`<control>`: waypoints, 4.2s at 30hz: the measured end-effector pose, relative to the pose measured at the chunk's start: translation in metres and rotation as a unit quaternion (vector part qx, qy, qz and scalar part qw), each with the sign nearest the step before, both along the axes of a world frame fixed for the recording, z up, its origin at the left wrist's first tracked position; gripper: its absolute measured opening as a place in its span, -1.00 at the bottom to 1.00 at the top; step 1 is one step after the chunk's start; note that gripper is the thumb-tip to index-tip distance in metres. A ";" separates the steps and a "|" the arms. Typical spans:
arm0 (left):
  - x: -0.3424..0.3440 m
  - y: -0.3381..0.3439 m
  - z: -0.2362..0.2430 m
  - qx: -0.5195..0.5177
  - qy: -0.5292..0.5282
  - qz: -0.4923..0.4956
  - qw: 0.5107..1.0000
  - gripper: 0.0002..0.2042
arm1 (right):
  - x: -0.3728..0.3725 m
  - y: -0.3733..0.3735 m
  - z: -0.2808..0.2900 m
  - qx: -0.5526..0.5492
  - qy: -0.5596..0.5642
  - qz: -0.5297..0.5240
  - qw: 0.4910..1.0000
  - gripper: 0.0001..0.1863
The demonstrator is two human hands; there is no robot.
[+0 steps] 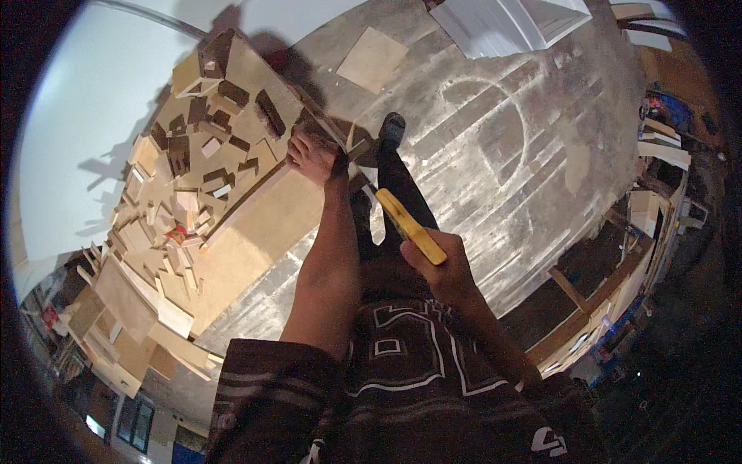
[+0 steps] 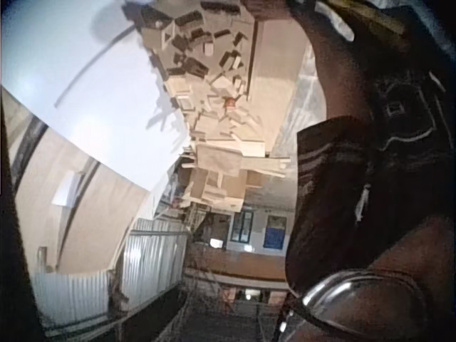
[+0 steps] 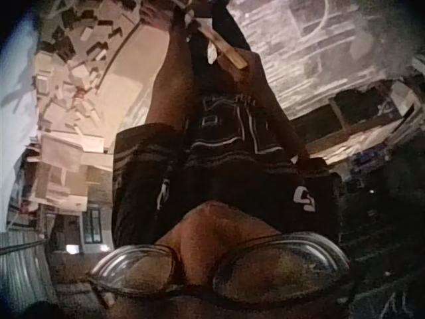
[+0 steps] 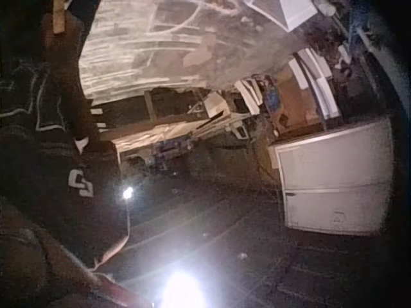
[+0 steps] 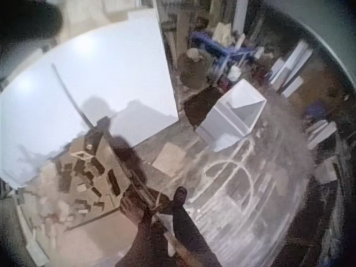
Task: The person applies adhesive with a small spreader to wooden pieces, joins them together, and then uses a hand saw to cut a thin wooden board on the workshop floor.
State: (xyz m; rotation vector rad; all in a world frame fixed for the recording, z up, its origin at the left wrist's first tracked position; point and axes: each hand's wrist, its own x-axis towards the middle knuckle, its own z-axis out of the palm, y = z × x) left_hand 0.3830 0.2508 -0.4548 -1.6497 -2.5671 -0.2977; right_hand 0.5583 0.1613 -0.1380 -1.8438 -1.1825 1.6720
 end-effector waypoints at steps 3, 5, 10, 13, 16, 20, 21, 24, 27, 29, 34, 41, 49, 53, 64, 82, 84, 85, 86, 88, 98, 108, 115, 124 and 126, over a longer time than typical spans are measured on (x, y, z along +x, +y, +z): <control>-0.007 -0.002 -0.013 0.008 0.058 -0.002 0.998 -0.42 | 0.003 0.011 -0.005 -0.032 0.023 0.008 0.999 -0.71; 0.008 0.007 0.000 -0.013 0.028 0.009 0.999 -0.44 | 0.013 0.011 -0.012 -0.013 0.007 -0.014 1.000 -0.70; 0.004 0.006 0.015 0.034 -0.035 0.001 0.999 -0.48 | 0.014 -0.007 -0.021 0.049 0.029 0.000 0.998 -0.71; 0.003 0.003 0.011 0.027 -0.043 -0.005 0.999 -0.46 | 0.013 -0.001 -0.015 0.048 0.012 0.017 0.999 -0.72; -0.003 -0.002 0.001 0.024 0.003 -0.016 1.000 -0.44 | 0.003 -0.002 -0.007 0.026 0.004 0.018 1.000 -0.72; 0.004 0.001 0.010 0.001 -0.038 0.011 0.999 -0.40 | 0.010 -0.015 0.023 0.040 -0.011 0.017 0.999 -0.72; 0.008 0.001 0.017 0.000 -0.050 0.003 0.999 -0.40 | 0.010 -0.016 0.019 0.033 -0.007 0.001 0.999 -0.72; 0.008 0.005 0.024 0.012 -0.058 -0.015 0.998 -0.40 | 0.005 0.004 -0.009 0.005 -0.005 -0.018 1.000 -0.71; 0.004 0.004 0.010 0.029 -0.034 -0.005 0.999 -0.45 | -0.004 0.008 -0.049 0.042 -0.013 0.023 0.999 -0.71; 0.006 0.000 0.010 0.042 -0.023 0.011 0.999 -0.49 | -0.005 -0.002 -0.028 0.049 -0.016 0.004 0.999 -0.70; 0.009 0.013 0.020 0.045 -0.024 -0.004 0.999 -0.51 | -0.011 0.013 -0.046 0.040 -0.011 -0.002 0.999 -0.70; 0.009 0.010 0.028 0.036 -0.060 -0.003 0.998 -0.51 | -0.009 -0.001 -0.019 0.021 -0.007 -0.009 1.000 -0.70; 0.011 0.012 0.031 0.032 -0.092 -0.002 0.995 -0.45 | -0.014 -0.001 -0.028 0.048 -0.004 -0.027 0.998 -0.70; 0.010 0.009 0.029 -0.026 -0.073 0.018 0.997 -0.42 | -0.017 0.002 -0.051 0.015 -0.025 -0.008 1.000 -0.71; 0.003 -0.002 0.003 0.035 -0.014 0.003 0.999 -0.46 | -0.006 0.003 -0.008 -0.003 -0.015 -0.002 1.000 -0.67; 0.002 0.004 0.003 0.061 -0.045 -0.024 0.997 -0.39 | 0.001 0.019 0.019 -0.020 0.010 0.025 0.999 -0.70; -0.002 -0.003 -0.005 0.039 -0.008 -0.019 0.999 -0.38 | 0.000 0.027 0.023 -0.054 0.036 0.025 0.998 -0.70; 0.000 -0.002 -0.002 0.028 -0.024 -0.010 0.999 -0.38 | 0.004 0.022 0.020 -0.026 0.004 0.031 0.999 -0.69; 0.001 -0.001 0.001 0.016 -0.040 -0.002 0.999 -0.38 | 0.009 0.013 0.014 0.001 -0.029 0.037 0.999 -0.69; 0.014 0.006 0.022 0.021 -0.089 0.004 0.996 -0.41 | 0.009 0.000 0.022 0.064 -0.064 0.061 0.994 -0.70; 0.000 0.002 -0.001 0.041 -0.075 0.000 0.996 -0.43 | -0.003 0.008 -0.009 0.039 -0.035 0.044 0.998 -0.71; 0.003 0.003 0.007 0.090 -0.051 -0.009 0.995 -0.49 | -0.013 0.016 -0.019 0.045 -0.047 0.051 0.997 -0.71; 0.009 0.006 0.024 0.086 -0.090 -0.006 0.992 -0.58 | -0.011 0.017 -0.044 0.042 -0.042 0.045 0.997 -0.69; 0.005 0.005 0.018 0.062 -0.025 0.006 0.998 -0.58 | -0.011 0.001 -0.029 0.041 -0.002 0.003 0.999 -0.74; 0.014 0.008 0.030 0.014 -0.055 0.007 0.998 -0.54 | -0.007 0.005 -0.033 0.056 -0.044 0.026 0.997 -0.74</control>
